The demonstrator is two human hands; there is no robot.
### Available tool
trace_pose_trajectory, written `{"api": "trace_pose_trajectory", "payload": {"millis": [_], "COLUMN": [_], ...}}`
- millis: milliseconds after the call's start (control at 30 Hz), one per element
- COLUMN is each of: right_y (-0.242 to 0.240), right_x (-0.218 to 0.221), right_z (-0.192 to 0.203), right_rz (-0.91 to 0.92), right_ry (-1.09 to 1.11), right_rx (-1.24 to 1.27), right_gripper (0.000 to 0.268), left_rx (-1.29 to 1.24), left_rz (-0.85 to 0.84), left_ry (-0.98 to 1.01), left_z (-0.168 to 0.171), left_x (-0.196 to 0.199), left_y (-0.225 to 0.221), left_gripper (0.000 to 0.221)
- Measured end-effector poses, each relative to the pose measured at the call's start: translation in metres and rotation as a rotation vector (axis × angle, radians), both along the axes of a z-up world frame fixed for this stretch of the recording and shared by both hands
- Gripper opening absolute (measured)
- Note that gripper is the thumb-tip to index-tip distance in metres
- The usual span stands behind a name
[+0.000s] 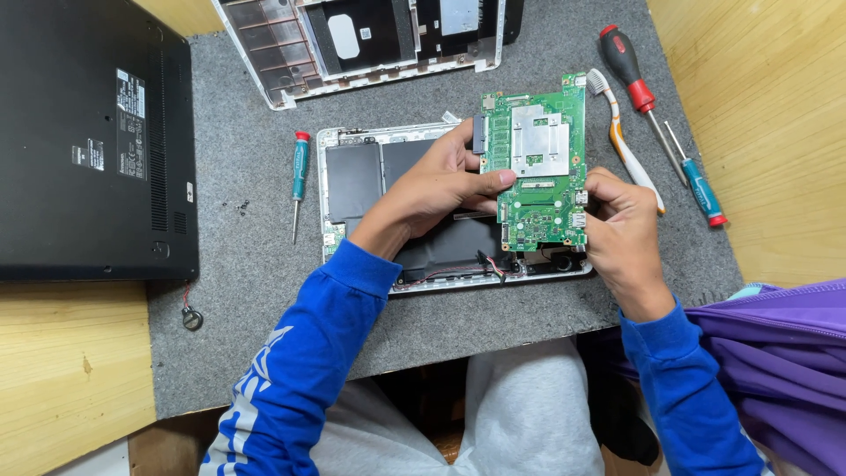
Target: Disassembling and cleaning the internal components of a laptop using a screwdriver and a brush.
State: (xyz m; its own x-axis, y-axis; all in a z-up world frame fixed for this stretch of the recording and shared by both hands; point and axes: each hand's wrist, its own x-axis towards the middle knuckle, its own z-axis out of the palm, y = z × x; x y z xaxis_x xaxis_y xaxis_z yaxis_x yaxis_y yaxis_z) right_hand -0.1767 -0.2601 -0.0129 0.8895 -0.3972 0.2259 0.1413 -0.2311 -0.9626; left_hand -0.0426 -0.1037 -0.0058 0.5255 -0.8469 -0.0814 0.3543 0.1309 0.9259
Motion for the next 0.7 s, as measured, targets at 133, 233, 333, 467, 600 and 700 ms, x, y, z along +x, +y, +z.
{"api": "trace_pose_trajectory", "payload": {"millis": [133,233,333,467,600,700], "right_y": [-0.009,-0.008,0.002,-0.002,-0.003,-0.006], "right_x": [0.0,0.001,0.0,0.0,0.0,-0.002], "right_z": [-0.015,-0.015,0.0,-0.003,-0.001,-0.006], "right_rz": [0.002,-0.007,-0.024,-0.013,0.004,0.008], "right_ry": [0.006,0.015,0.033,0.013,0.016,0.016], "right_rx": [0.001,-0.006,-0.005,-0.034,-0.051,-0.073], "right_gripper": [0.017,0.018,0.017,0.017,0.017,0.018], "left_rx": [-0.013,-0.038,-0.047,-0.032,-0.019,-0.02], "left_rz": [0.014,0.027,0.027,0.029,0.036,0.043], "left_ry": [-0.002,-0.001,-0.003,-0.032,-0.051,-0.056], "left_z": [-0.001,-0.004,-0.003,0.0,-0.007,-0.01], "left_x": [0.001,0.001,0.001,0.0,0.002,0.003], "left_y": [0.001,0.001,0.001,0.001,-0.001,0.0], "left_gripper": [0.045,0.046,0.048,0.048,0.049,0.049]}}
